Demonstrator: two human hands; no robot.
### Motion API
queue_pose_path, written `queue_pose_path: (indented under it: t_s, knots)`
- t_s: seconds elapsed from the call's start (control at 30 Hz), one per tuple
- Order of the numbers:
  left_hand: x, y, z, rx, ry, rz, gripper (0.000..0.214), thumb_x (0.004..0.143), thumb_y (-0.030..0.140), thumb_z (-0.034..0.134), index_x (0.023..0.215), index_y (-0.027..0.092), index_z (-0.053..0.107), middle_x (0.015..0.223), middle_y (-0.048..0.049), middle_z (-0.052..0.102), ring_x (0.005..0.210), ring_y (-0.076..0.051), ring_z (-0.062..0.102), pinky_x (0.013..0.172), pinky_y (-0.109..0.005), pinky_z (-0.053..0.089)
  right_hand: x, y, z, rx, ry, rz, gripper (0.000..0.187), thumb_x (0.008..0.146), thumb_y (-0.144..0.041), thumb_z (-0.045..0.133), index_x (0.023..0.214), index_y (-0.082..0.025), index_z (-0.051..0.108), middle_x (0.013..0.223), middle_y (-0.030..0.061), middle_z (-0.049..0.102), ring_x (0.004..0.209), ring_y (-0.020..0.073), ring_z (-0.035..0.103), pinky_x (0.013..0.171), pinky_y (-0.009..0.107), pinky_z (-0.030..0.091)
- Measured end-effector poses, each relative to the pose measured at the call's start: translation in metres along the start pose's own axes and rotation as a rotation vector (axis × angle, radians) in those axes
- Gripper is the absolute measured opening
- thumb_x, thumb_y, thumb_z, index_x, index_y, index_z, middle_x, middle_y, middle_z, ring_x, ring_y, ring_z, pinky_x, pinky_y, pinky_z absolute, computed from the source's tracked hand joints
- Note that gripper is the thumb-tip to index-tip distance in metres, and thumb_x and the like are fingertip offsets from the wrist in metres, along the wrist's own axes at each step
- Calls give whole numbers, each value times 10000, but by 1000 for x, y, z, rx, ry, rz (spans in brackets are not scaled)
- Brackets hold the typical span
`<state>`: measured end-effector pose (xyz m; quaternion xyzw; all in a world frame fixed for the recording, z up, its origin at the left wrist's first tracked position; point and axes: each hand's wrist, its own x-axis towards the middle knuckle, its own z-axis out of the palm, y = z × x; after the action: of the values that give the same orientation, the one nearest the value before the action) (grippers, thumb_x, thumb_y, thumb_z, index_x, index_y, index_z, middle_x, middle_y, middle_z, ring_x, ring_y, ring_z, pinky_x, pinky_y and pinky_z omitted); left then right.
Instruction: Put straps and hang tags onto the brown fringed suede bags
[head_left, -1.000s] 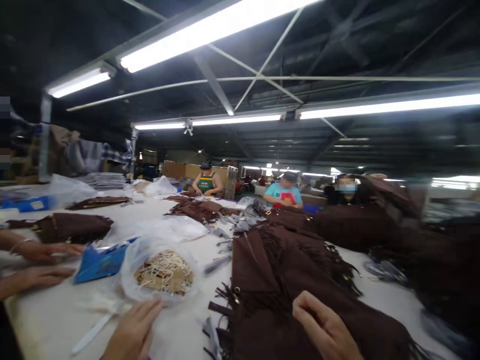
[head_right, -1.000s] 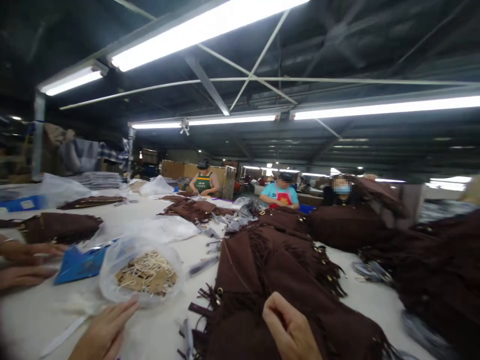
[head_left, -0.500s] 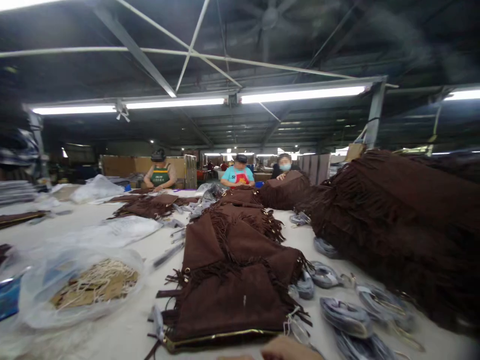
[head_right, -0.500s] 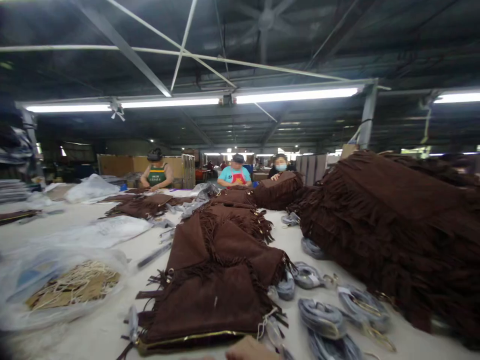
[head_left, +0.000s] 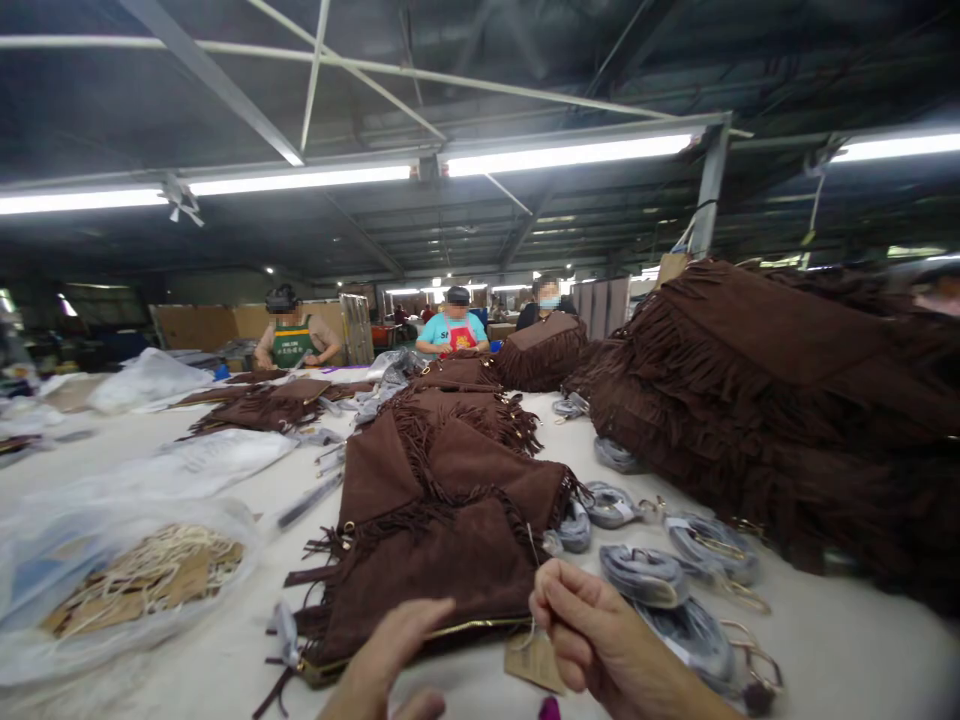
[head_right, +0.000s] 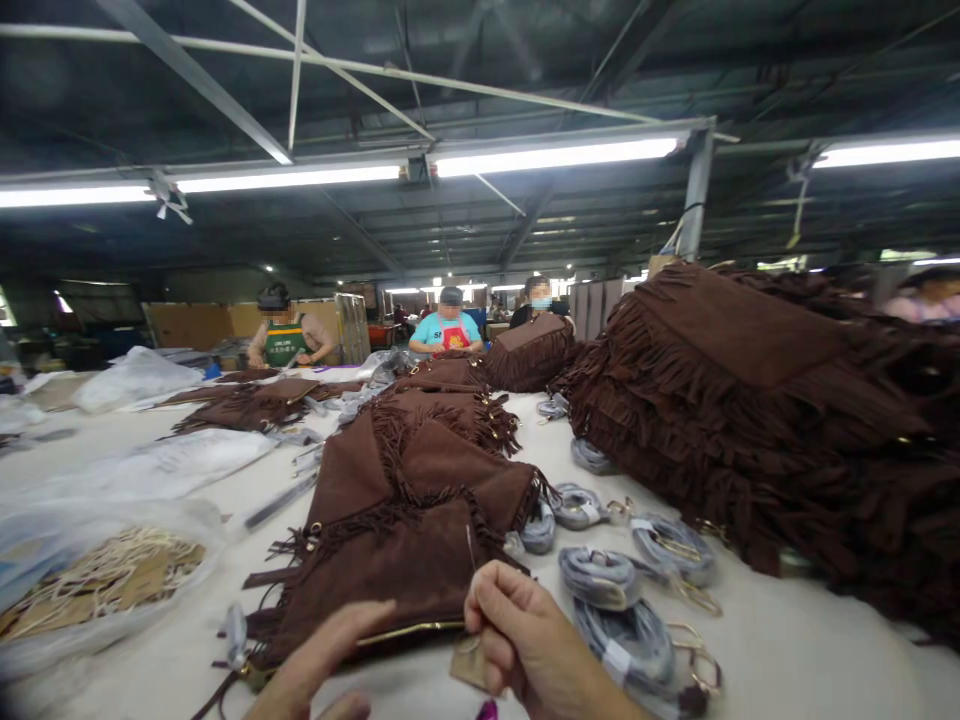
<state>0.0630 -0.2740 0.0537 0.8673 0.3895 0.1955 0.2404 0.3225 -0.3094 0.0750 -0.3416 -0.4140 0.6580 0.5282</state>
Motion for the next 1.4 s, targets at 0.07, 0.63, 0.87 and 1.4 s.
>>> queue_pose_path:
  t_s: [0.07, 0.63, 0.87, 1.4]
  knots:
    - [5, -22, -11, 279, 107, -74, 370, 779, 170, 574, 1139, 238, 629, 1194, -101, 657, 1135, -278, 566, 1020, -410, 400, -3, -4, -8, -63, -49, 24, 469, 688, -572, 781, 775, -201, 508, 605, -88, 481, 376, 7, 157, 354, 155, 180]
    - [50, -52, -55, 169, 307, -295, 203, 901, 248, 332, 707, 242, 389, 707, 11, 557, 698, -171, 552, 668, -252, 410, 42, 16, 45, -1218, -352, -150, 85, 807, -168, 462, 746, -211, 501, 817, 14, 567, 776, 176, 518, 680, 273, 363]
    - [41, -35, -54, 228, 326, -202, 93, 856, 187, 435, 855, 219, 522, 889, -45, 627, 871, -221, 595, 804, -325, 448, 72, -6, 27, -933, -364, -134, 113, 837, -267, 444, 759, -196, 484, 774, -14, 475, 740, 157, 441, 679, 271, 330]
    - [96, -10, 37, 139, 81, -35, 462, 808, 84, 412, 1162, 224, 674, 1185, -76, 705, 1137, -267, 607, 1055, -387, 423, 73, -21, -9, -776, -266, -94, 298, 861, -480, 508, 756, -202, 493, 673, -51, 363, 640, 135, 311, 584, 256, 247]
